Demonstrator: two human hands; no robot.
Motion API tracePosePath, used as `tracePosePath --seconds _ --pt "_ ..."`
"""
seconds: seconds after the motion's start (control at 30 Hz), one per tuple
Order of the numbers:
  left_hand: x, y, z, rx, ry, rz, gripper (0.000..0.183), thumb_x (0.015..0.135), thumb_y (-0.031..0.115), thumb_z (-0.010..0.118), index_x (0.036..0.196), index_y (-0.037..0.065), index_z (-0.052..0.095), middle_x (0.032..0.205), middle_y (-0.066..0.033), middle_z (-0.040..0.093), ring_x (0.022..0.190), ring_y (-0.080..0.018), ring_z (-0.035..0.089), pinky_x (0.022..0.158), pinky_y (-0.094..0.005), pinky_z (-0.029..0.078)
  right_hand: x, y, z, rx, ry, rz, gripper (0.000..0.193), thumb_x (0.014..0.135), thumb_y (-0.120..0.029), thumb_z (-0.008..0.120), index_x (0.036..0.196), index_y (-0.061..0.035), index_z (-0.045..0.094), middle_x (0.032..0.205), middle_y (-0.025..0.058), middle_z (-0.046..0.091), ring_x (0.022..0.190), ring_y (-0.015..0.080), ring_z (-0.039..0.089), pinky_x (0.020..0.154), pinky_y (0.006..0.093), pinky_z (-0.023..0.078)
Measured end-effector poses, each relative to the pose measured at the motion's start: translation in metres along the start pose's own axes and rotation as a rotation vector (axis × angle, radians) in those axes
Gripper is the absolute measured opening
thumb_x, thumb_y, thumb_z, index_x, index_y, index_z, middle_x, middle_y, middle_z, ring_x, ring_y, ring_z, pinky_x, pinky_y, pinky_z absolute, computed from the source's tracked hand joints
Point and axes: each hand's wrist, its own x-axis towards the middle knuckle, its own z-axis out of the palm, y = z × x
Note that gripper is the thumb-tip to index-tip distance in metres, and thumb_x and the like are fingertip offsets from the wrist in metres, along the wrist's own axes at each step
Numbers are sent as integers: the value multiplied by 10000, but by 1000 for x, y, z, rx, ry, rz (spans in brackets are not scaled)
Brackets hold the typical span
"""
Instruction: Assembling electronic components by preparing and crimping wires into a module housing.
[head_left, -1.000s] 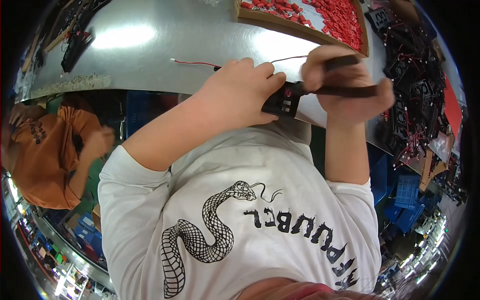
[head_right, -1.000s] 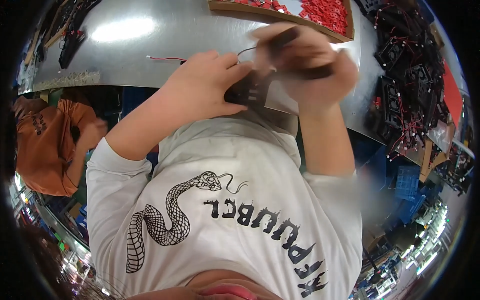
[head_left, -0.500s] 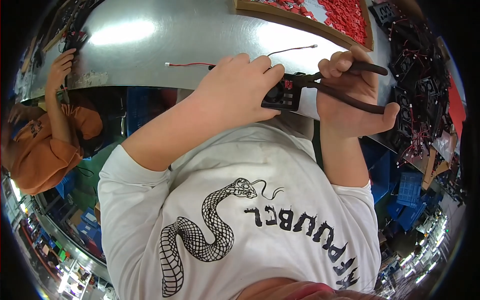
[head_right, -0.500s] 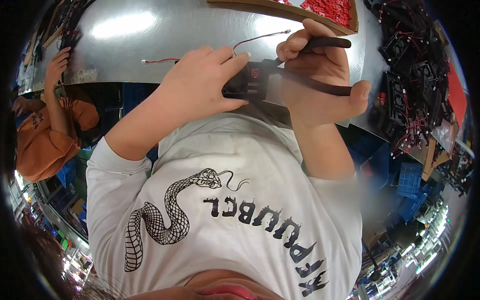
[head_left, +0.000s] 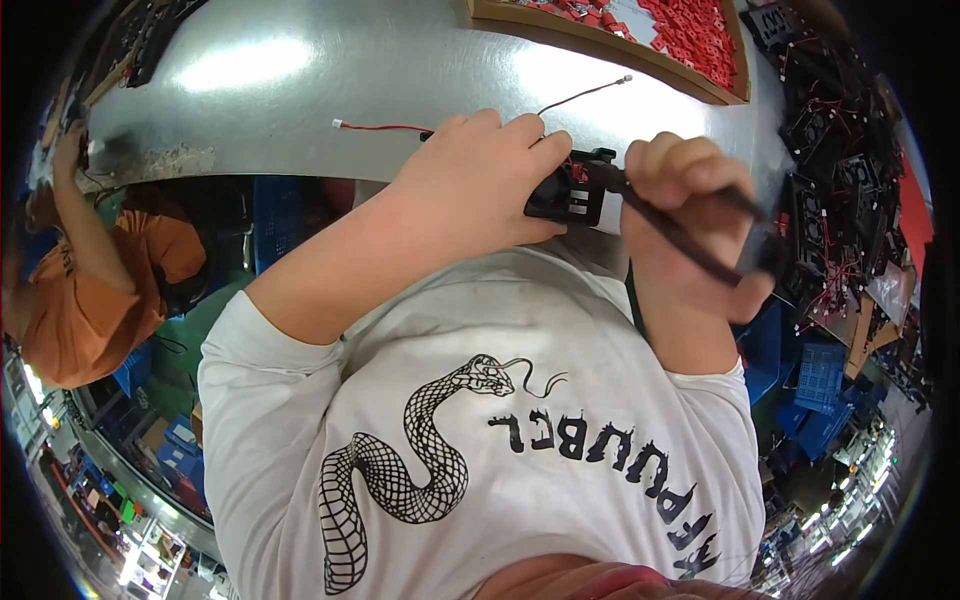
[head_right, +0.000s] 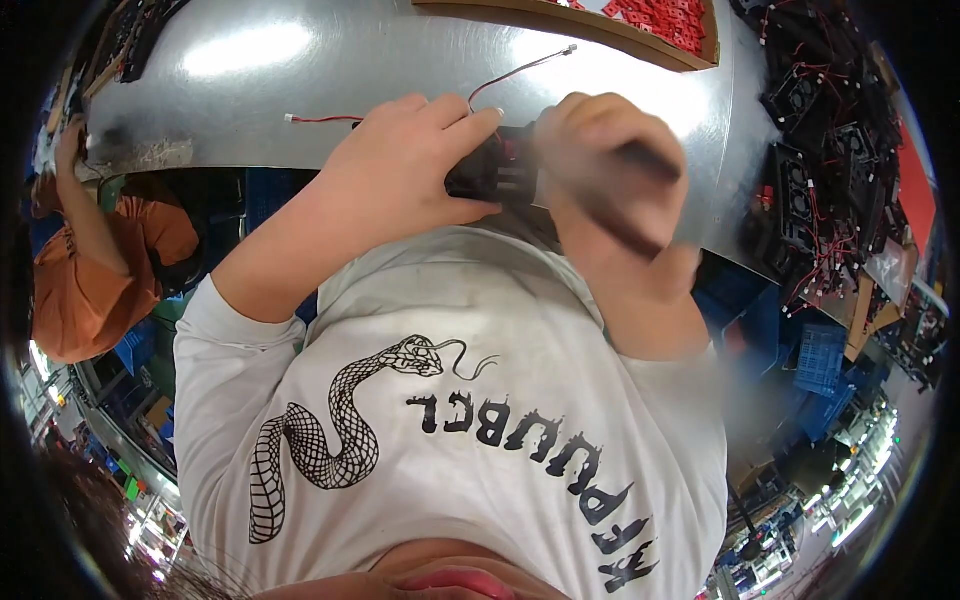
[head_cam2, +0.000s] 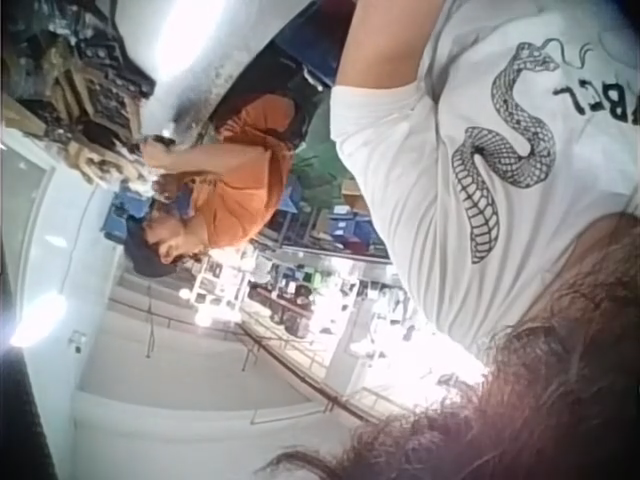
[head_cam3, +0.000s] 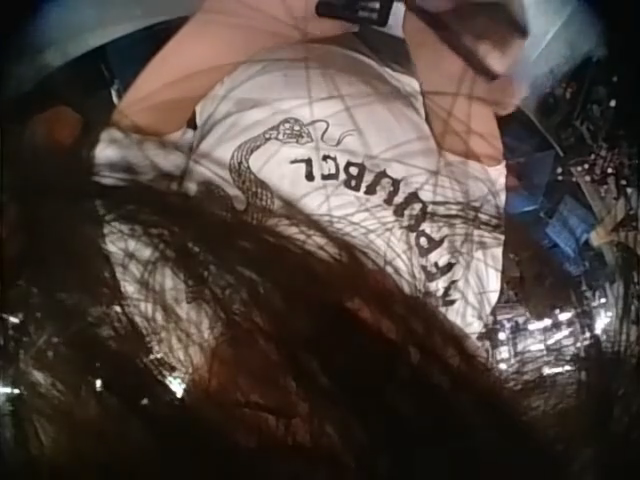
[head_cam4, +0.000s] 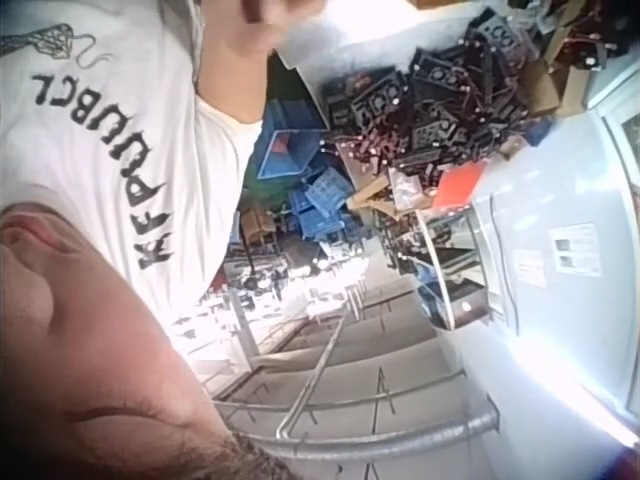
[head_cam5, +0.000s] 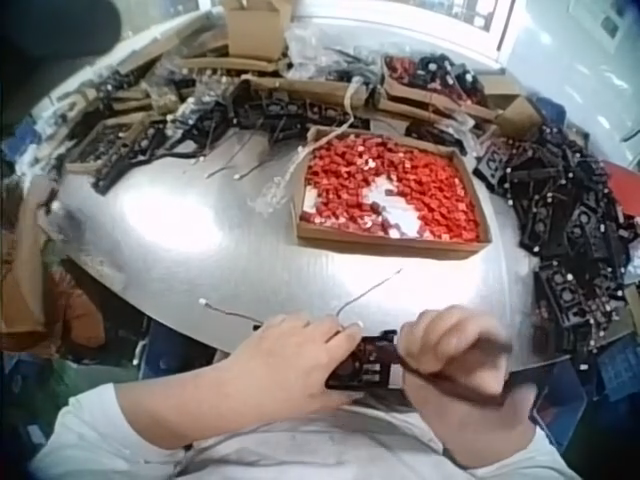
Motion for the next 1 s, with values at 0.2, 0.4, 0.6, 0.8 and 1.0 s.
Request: tracePosePath --seconds 0.2,0.4,0.6,0.8,1.0 --pt "1 2 -1 -14 -8 -15 616 753 420 849 1203 55 638 1031 -112 667 918 -338 676 812 -441 565 -6 -6 4 -224 -105 -24 987 841 -832 561 1235 72 563 1072 181 568 925 261 529 729 375 423" --pt "0 3 3 -9 21 -6 613 756 414 846 1204 54 634 1019 -114 660 907 -336 671 805 -439 562 -13 -9 6 -100 -36 44 1092 741 -902 607 1274 50 541 1038 139 535 914 252 505 749 386 411" --pt "-2 12 12 80 79 13 647 741 418 859 1232 68 627 1006 -86 629 879 -300 640 761 -423 541 -3 -4 3 33 79 -31 864 796 -819 617 1124 -24 530 981 96 491 835 214 454 754 357 376" --pt "-6 15 6 137 44 -9 716 735 406 865 1313 72 607 1061 -90 627 938 -303 634 806 -433 532 19 -6 25 -69 495 190 766 768 -808 644 1054 -104 553 903 20 415 760 162 356 685 331 312" --pt "-36 -48 -44 174 105 -256 720 756 346 847 1355 33 598 1280 -189 653 1171 -401 600 1011 -476 488 3 -4 -17 -593 -77 -210 770 738 -699 783 1179 -112 549 942 63 468 815 199 452 723 352 373"
